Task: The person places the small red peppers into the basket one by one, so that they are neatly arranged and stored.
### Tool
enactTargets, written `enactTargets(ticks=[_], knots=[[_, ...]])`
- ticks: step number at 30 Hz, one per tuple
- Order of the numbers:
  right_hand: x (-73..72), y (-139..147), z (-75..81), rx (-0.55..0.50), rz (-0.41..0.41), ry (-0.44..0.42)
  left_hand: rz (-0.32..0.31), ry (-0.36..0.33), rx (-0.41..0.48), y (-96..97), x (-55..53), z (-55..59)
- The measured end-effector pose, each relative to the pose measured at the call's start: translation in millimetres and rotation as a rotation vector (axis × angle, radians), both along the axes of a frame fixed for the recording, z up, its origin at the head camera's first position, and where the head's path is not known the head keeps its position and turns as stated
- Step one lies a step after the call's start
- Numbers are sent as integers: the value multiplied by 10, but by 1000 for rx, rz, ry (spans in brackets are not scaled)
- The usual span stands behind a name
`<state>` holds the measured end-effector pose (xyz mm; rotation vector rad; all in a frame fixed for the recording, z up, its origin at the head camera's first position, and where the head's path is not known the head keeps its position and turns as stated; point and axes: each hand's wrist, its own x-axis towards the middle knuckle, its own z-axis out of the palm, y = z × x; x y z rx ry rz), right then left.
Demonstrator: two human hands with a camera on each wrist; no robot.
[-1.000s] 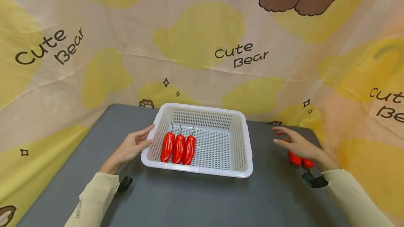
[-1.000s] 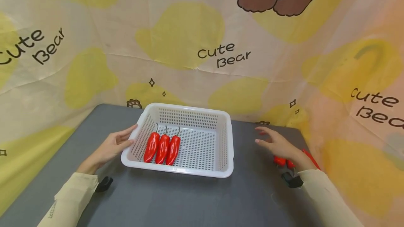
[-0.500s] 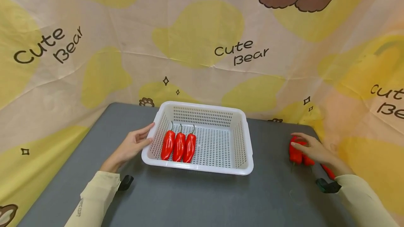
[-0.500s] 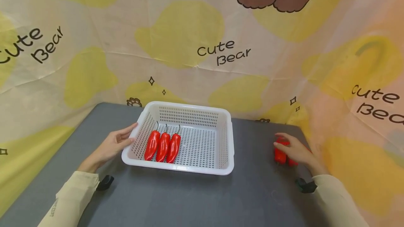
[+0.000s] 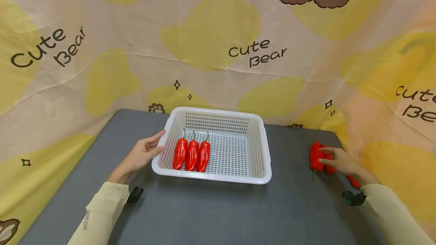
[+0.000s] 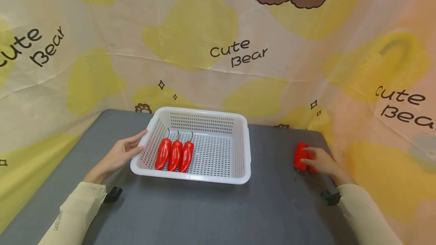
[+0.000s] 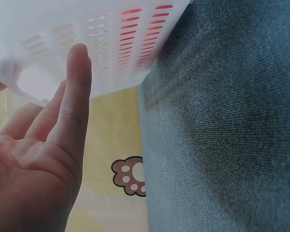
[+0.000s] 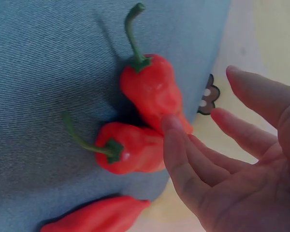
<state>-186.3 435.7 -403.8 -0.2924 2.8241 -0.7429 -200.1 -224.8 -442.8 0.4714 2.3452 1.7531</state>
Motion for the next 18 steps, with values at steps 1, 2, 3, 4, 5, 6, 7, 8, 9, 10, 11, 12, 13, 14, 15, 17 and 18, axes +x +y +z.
enactTargets(ticks=[1, 2, 3, 4, 5, 6, 7, 8, 9, 10, 11, 12, 13, 14, 15, 17, 18], knots=[[-7, 3, -19, 1, 5, 9, -1, -1, 3, 1, 0, 0], [-14, 8, -40, 3, 6, 15, -2, -2, 5, 1, 0, 2], [-18, 12, -60, 17, 4, 21, -2, -3, 5, 3, 2, 4], [-32, 16, -73, 32, 6, 30, -1, -4, 6, 4, 2, 8], [-40, 15, -83, 47, 5, 39, 2, -4, 5, 6, 3, 12], [-48, 13, -95, 66, 2, 49, 4, -5, 2, 8, 6, 18], [-53, 8, -105, 86, 1, 66, 7, -8, -4, 8, 11, 23], [-56, 2, -119, 109, 4, 82, 6, -10, -11, 9, 19, 29], [-55, -10, -133, 126, 5, 93, 8, -15, -17, 9, 27, 33], [-54, -28, -145, 133, 9, 101, 10, -18, -22, 9, 36, 38], [-54, -48, -160, 143, 12, 109, 11, -20, -22, 9, 45, 42], [-58, -68, -176, 145, 14, 109, 11, -21, -24, 8, 52, 45], [-62, -91, -190, 142, 16, 112, 11, -21, -24, 7, 56, 47], [-67, -113, -205, 144, 15, 109, 10, -21, -19, 8, 59, 48], [-73, -137, -215, 139, 10, 109, 12, -23, -11, 9, 59, 47], [-93, -180, -238, 141, 0, 125, 8, -25, -3, 10, 59, 45], [-102, -201, -248, 138, 0, 138, 7, -27, -3, 11, 58, 42]])
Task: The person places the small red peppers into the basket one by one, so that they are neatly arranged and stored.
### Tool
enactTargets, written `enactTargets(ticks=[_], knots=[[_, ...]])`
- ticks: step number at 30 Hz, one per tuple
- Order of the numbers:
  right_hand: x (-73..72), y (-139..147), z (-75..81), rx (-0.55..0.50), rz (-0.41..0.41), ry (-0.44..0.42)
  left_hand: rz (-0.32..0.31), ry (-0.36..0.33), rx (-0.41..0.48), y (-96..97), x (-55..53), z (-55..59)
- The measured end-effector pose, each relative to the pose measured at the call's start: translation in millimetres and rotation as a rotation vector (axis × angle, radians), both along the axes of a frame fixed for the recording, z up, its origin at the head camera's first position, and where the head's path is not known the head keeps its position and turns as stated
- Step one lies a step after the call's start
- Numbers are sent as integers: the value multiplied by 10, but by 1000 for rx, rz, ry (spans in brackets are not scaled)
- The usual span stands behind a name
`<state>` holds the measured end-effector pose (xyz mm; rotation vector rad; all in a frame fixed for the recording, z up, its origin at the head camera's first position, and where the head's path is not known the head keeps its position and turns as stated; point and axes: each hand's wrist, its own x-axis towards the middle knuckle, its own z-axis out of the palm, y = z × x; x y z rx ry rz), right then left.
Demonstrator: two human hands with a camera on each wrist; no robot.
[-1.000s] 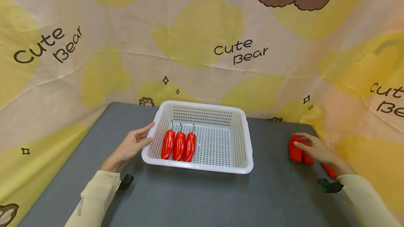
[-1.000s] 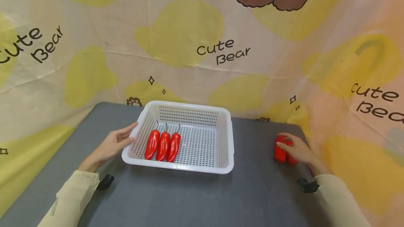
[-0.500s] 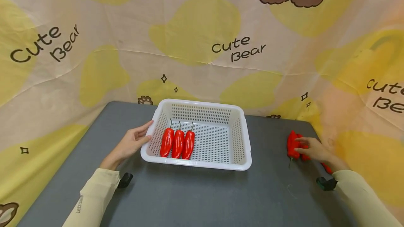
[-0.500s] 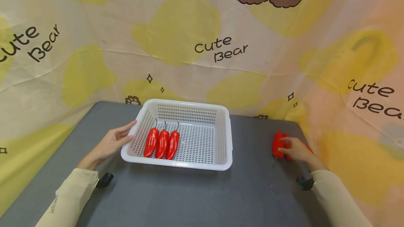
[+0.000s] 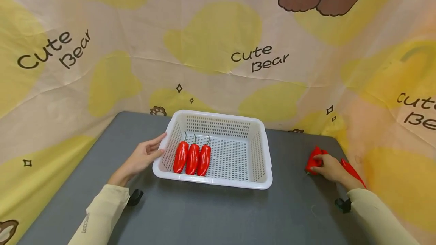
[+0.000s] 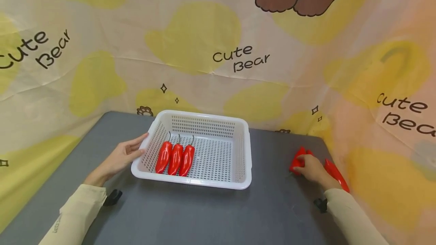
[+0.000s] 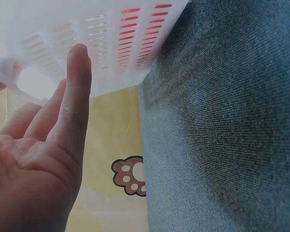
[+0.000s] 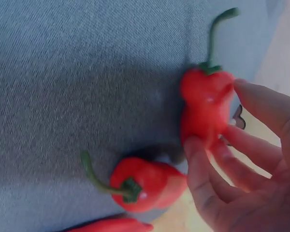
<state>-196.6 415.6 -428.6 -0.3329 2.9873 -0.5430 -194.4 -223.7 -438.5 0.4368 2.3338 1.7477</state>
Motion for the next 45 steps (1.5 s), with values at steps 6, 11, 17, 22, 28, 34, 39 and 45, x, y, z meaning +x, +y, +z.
enactTargets(ticks=[6, 11, 17, 22, 28, 34, 39, 45], knots=[[-26, -148, -62, -27, 12, 83, 0, 10, 0, 1, -11, -14], [-23, -262, -135, -90, 36, 100, -10, 4, 15, 4, -33, -2], [-25, -315, -189, -145, 4, 59, 2, -13, 20, -22, -3, -3], [-5, -288, -193, -132, 48, -11, 4, -10, 0, -25, 17, 6], [53, -263, -203, -129, 114, -29, -4, 0, -9, -19, -8, 1], [87, -265, -120, -150, 54, 123, -5, 2, 0, -12, -23, -9], [93, -280, -92, -198, 41, 175, -3, 8, -5, -10, -20, -17], [73, -299, -84, -258, 5, 249, -1, 4, 1, -4, -13, -9]])
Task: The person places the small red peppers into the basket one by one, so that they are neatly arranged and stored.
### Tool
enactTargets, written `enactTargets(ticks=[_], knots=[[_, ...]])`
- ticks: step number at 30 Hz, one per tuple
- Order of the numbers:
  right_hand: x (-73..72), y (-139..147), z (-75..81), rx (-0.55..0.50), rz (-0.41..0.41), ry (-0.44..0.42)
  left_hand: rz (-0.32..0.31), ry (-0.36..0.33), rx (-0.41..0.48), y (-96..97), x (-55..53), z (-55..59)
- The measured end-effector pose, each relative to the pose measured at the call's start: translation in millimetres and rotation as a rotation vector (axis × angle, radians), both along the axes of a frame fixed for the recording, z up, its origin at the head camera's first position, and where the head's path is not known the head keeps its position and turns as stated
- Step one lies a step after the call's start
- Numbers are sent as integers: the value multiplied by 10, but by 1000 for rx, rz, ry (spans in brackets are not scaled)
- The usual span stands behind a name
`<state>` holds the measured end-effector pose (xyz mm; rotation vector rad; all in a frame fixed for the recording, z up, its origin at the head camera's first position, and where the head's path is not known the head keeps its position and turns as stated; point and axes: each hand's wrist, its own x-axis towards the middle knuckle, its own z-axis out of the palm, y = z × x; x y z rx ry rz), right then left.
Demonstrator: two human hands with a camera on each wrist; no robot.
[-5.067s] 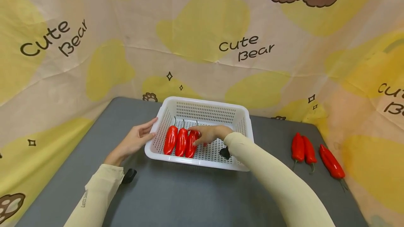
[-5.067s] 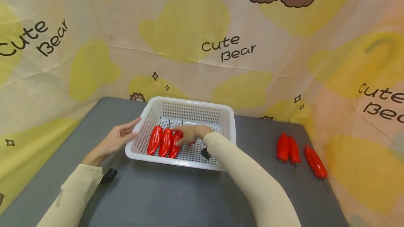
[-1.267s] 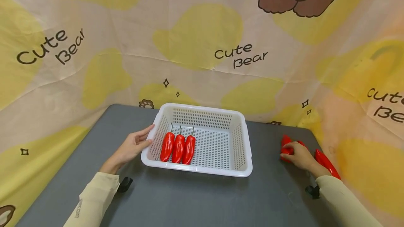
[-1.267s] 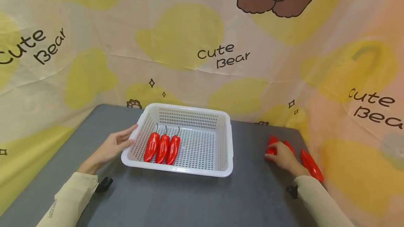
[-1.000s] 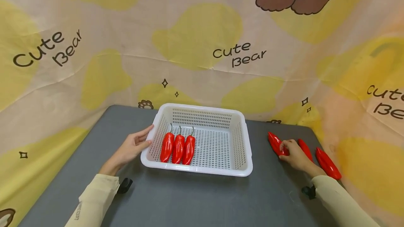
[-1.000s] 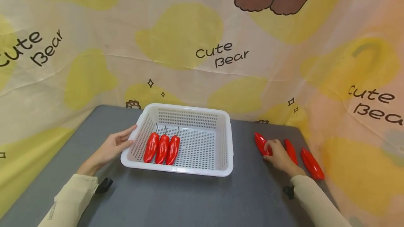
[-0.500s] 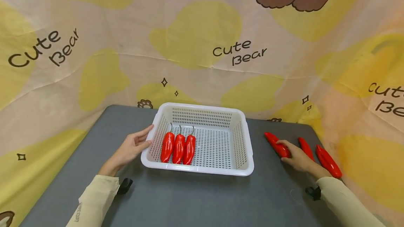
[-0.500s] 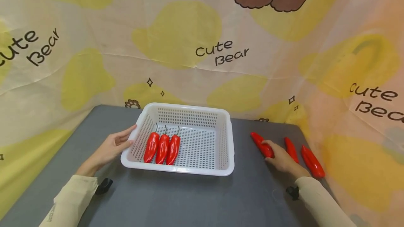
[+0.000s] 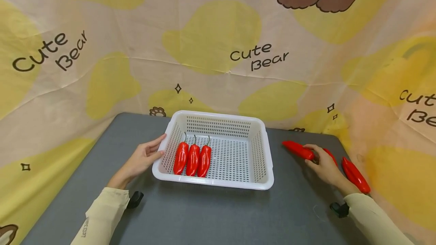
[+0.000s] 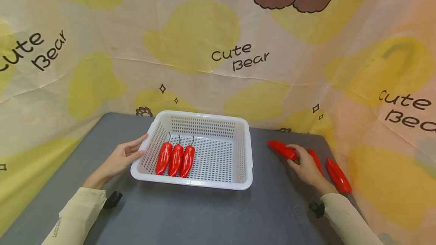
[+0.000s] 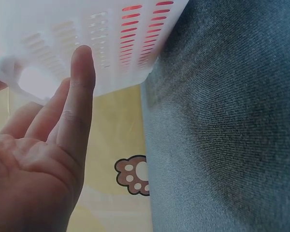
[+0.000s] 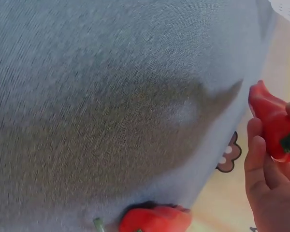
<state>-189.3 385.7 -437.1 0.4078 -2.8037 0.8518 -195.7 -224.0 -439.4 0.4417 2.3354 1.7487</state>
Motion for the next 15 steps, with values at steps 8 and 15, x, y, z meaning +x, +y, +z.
enactTargets(ticks=[8, 15], knots=[[-25, 1, 29, -241, -44, -17, -4, -4, 19, 0, -16, -23], [-41, 27, 22, -401, -75, -37, -8, 1, 34, 8, -18, -19]])
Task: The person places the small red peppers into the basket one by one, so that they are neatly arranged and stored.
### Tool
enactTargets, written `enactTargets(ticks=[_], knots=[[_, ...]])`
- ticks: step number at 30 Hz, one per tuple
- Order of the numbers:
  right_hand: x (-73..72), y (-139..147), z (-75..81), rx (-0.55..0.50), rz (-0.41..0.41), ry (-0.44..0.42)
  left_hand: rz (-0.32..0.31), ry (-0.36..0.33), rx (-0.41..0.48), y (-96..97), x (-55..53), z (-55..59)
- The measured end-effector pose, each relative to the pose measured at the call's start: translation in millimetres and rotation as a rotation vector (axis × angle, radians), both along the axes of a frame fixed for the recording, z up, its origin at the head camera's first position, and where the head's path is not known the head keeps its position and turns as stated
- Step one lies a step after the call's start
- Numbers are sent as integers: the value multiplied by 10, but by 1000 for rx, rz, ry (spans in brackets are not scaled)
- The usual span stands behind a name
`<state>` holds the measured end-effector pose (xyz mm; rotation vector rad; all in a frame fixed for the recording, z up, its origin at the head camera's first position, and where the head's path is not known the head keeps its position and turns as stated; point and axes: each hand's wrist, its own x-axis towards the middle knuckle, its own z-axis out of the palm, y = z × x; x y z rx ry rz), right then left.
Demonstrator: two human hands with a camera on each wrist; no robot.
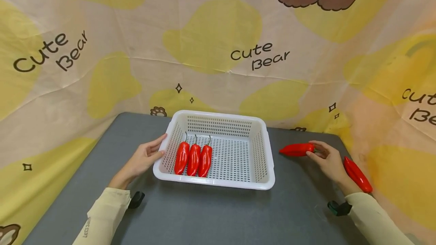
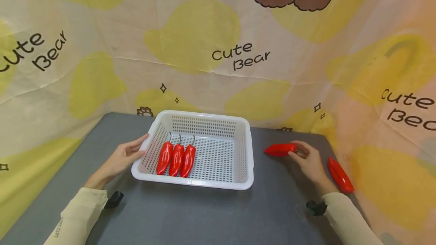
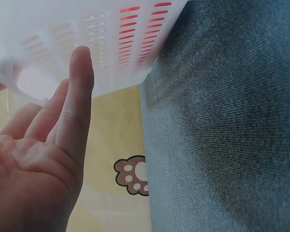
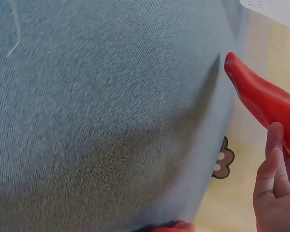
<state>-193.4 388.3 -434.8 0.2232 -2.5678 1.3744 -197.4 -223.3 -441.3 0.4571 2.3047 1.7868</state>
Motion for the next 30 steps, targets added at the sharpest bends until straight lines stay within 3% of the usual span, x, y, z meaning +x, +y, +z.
enactTargets(ticks=[9, 16, 18, 22, 30], knots=[[-3, 21, 81, -199, -133, -228, 8, 3, -3, 32, 14, -5], [-51, -15, 100, -532, -164, -314, 23, 22, -9, 19, 33, -1], [-52, -28, 116, -585, -175, -336, 33, 20, -15, 20, 38, 2], [-32, -55, 136, -635, -186, -347, 26, 13, -29, 16, 34, 1], [-18, -107, 163, -636, -148, -283, 21, 17, -12, 12, 17, -23]])
